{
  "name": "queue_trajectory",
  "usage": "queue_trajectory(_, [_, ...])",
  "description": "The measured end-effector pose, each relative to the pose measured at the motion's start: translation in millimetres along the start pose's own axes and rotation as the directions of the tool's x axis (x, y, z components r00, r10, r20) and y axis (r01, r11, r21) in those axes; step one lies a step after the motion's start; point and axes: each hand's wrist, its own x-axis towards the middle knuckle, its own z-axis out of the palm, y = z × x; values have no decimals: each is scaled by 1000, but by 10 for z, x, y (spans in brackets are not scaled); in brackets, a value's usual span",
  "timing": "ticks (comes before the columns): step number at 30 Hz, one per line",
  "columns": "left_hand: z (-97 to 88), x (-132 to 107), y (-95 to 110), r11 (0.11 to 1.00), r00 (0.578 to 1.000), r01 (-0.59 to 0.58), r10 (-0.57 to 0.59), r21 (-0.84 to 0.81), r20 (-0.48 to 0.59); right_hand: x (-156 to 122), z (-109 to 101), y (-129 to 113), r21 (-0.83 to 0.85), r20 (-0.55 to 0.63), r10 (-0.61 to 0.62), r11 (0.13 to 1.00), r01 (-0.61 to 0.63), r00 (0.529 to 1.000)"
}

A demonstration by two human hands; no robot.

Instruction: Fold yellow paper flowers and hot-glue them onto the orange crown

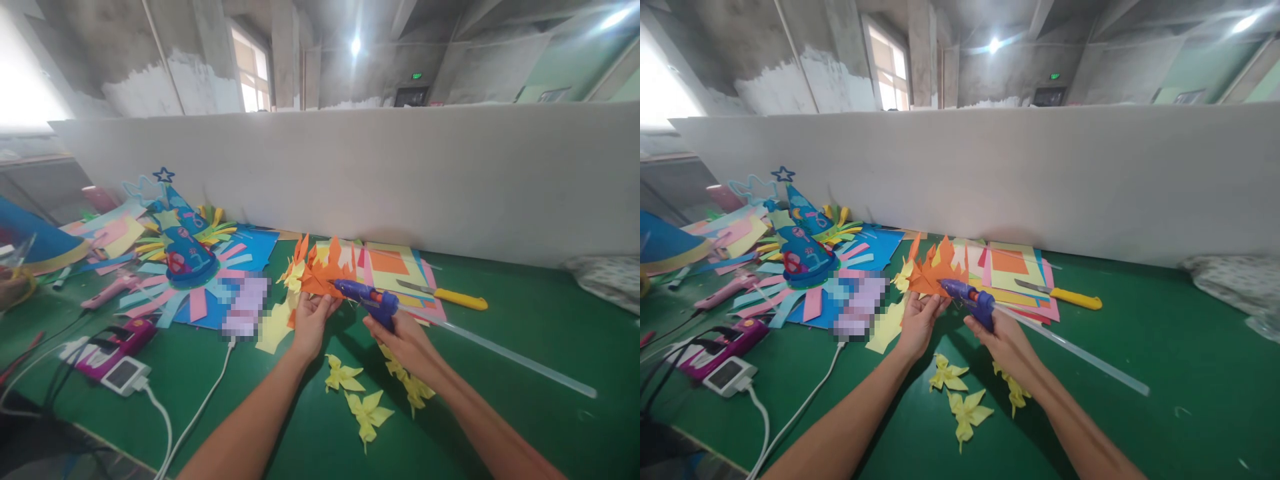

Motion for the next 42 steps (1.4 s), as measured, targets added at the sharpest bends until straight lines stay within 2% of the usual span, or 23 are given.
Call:
queue_trajectory(16, [-16, 7, -16, 1000, 1000, -11, 12, 24, -25, -71, 9, 31, -38, 3, 6, 999, -6, 1000])
queue_trajectory(29, [-19, 12, -13, 999, 999, -26, 24, -32, -35, -112, -43, 97, -41, -28, 48, 998, -49, 998])
queue_trajectory(36, [-18, 9, 10, 999, 999, -25, 24, -40, -33, -124, -56, 130, -53, -97, 88, 994, -93, 991])
queue_trajectory(42, [-36, 17, 5, 999, 999, -19, 18, -50, -28, -120, -111, 162, 59, -167, 130, 991, -122, 977])
